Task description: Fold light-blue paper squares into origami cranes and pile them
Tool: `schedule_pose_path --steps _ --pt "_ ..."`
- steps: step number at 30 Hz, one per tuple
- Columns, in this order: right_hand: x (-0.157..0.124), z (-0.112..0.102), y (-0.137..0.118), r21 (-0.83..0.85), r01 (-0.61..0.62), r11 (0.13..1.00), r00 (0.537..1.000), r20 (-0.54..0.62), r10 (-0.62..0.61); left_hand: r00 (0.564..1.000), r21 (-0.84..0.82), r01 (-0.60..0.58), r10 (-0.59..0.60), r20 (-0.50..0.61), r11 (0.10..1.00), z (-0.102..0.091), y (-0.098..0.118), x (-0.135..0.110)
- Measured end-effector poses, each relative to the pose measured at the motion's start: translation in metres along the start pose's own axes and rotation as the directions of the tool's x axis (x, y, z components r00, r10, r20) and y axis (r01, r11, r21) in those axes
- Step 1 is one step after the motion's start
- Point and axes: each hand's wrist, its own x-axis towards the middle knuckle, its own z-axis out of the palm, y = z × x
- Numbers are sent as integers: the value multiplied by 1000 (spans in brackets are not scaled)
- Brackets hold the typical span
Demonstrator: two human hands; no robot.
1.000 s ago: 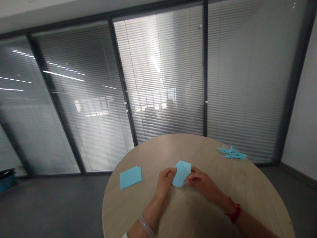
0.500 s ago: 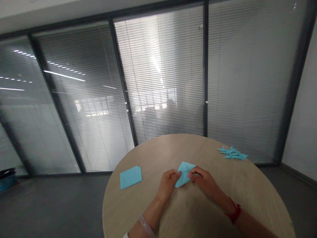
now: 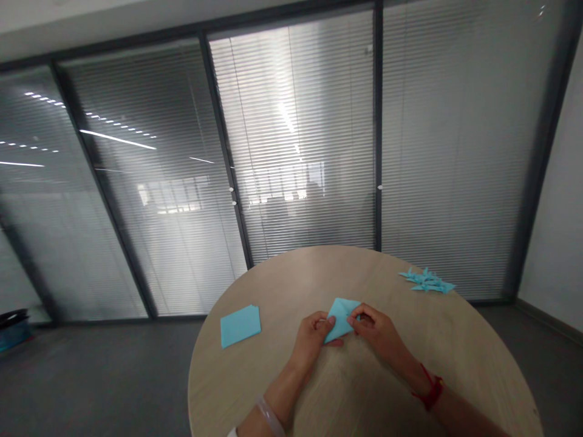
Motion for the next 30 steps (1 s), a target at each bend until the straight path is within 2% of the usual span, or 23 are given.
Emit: schedule_pose_path --steps 4,15,20,30 --pt "0 1 2 51 4 999 1000 7 -5 1000 -4 -20 20 -12 1000 -1 -1 1" --pt "3 3 8 75 23 997 999 -41 -20 999 12 8 -9 40 1000 2 1 -1" --pt "1 4 7 45 19 999 1000 -22 -18 998 54 43 -46 51 998 3 0 1" --pt "0 3 3 66 21 998 1000 20 -23 995 71 32 -39 90 997 2 -2 1"
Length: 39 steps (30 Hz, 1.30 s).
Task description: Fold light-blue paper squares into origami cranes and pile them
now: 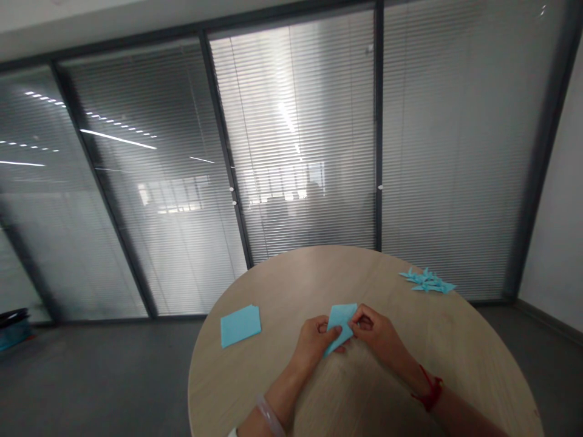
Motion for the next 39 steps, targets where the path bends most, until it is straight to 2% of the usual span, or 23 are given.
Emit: schedule_pose_path --steps 25,32,35,39 --pt "0 2 6 50 -42 998 999 3 42 999 26 -4 3 44 1000 -1 1 -1" --pt "-2 2 -2 205 -46 978 999 32 40 999 67 7 -11 51 998 1 3 -4" --pt "-2 0 -2 148 -56 987 997 60 48 996 96 1 -9 84 995 1 1 -5" --pt "-2 -2 -2 78 -18 997 999 36 15 997 104 -8 0 83 995 1 1 -5"
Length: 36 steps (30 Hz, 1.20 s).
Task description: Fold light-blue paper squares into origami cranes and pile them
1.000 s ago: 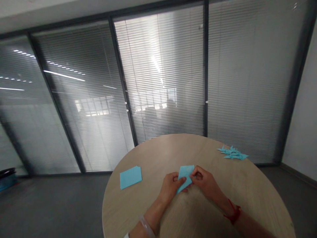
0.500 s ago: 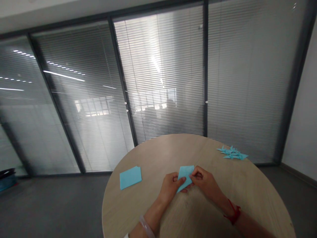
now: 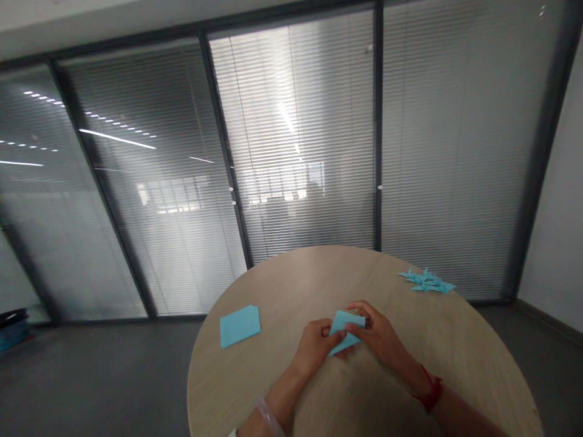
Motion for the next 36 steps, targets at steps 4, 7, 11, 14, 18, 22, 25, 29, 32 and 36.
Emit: schedule_pose_path --steps 4,7,11,14,18,22,25,29,32,36 --pt "1 -1 -2 3 30 1000 999 -40 -30 1000 -40 18 -19 -8 999 1 2 0" --pt "1 -2 -3 -21 14 1000 996 -83 -15 999 -55 15 -17 -41 998 0 3 2" --pt "3 -3 -2 -21 -10 1000 994 -109 8 988 -15 -22 19 -151 1000 -3 4 4" --pt "4 -3 -2 6 -8 1000 995 -98 9 962 30 -73 78 -261 997 -5 6 5" --pt "3 -3 -6 -1 -4 1000 996 -86 4 937 50 -91 102 -335 995 -6 9 5" --pt "2 -4 -10 -31 -4 1000 995 -98 1 938 -21 -105 92 -334 994 -5 10 4" --pt "2 -5 -9 -27 -3 1000 992 -123 0 937 -68 -120 90 -337 990 -6 9 4" --pt "3 -6 -5 -44 6 999 986 -165 -13 934 -91 -142 103 -342 986 -7 9 5" --pt "4 -7 -4 -42 9 999 981 -193 -17 938 -110 -150 106 -330 983 -8 9 5" --pt "4 -8 -4 -35 5 999 984 -179 -11 939 -136 -154 103 -327 979 -9 10 5"
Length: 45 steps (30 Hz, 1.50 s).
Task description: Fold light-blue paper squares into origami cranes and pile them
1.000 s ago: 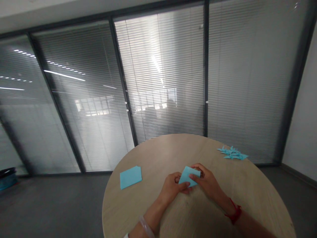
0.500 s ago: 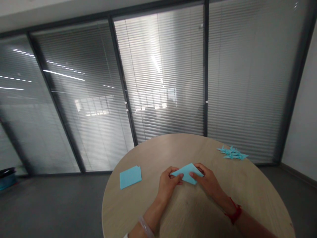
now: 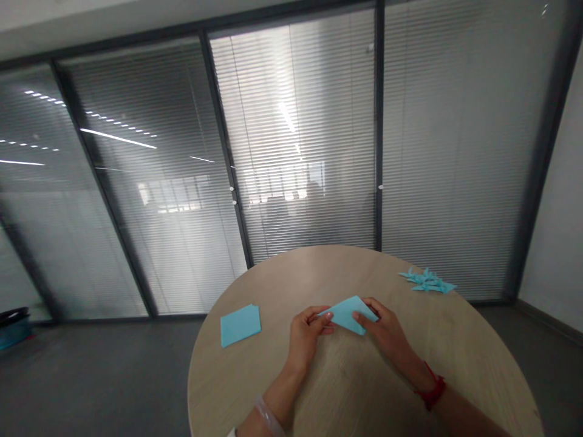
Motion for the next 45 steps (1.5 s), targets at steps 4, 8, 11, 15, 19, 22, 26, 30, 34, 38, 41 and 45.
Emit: schedule_pose_path --steps 4,8,11,15,19,22,26,30,34,38,41,45 --pt "-1 0 -1 -16 0 1000 1000 -11 0 1000 0 3 -3 -7 1000 0 2 -1" --pt "-1 1 -3 -4 5 1000 1000 -13 -5 1000 -15 4 -4 -7 1000 0 4 -3" --pt "-1 0 -5 -7 0 1000 1000 -29 0 1000 -49 5 -5 -12 999 -1 5 -3" --pt "0 -1 -6 -11 -6 1000 999 -47 5 1000 -66 -1 0 -26 998 -3 7 -4" --pt "0 -1 -5 -3 1 1000 999 -54 -1 999 -56 -3 1 -37 998 -3 8 -4" --pt "0 -1 -4 -4 -4 1000 998 -59 4 999 -52 4 -6 -49 999 -3 8 -4" --pt "0 0 -5 11 -8 1000 998 -62 9 999 -64 14 -17 -44 998 -3 8 -4" --pt "-1 -1 -6 32 -5 999 998 -55 7 998 -72 22 -26 -49 997 -3 9 -5" --pt "-1 -1 -6 45 -5 999 999 -53 8 998 -76 30 -34 -50 997 -4 8 -5" --pt "-2 0 -4 61 6 998 998 -58 -2 998 -80 30 -35 -51 996 -4 7 -5" --pt "-1 0 -4 54 9 998 998 -65 -5 998 -96 34 -39 -44 995 -5 6 -4" --pt "-2 0 -6 53 9 999 998 -66 -5 997 -82 80 -80 2 993 -4 3 -2"
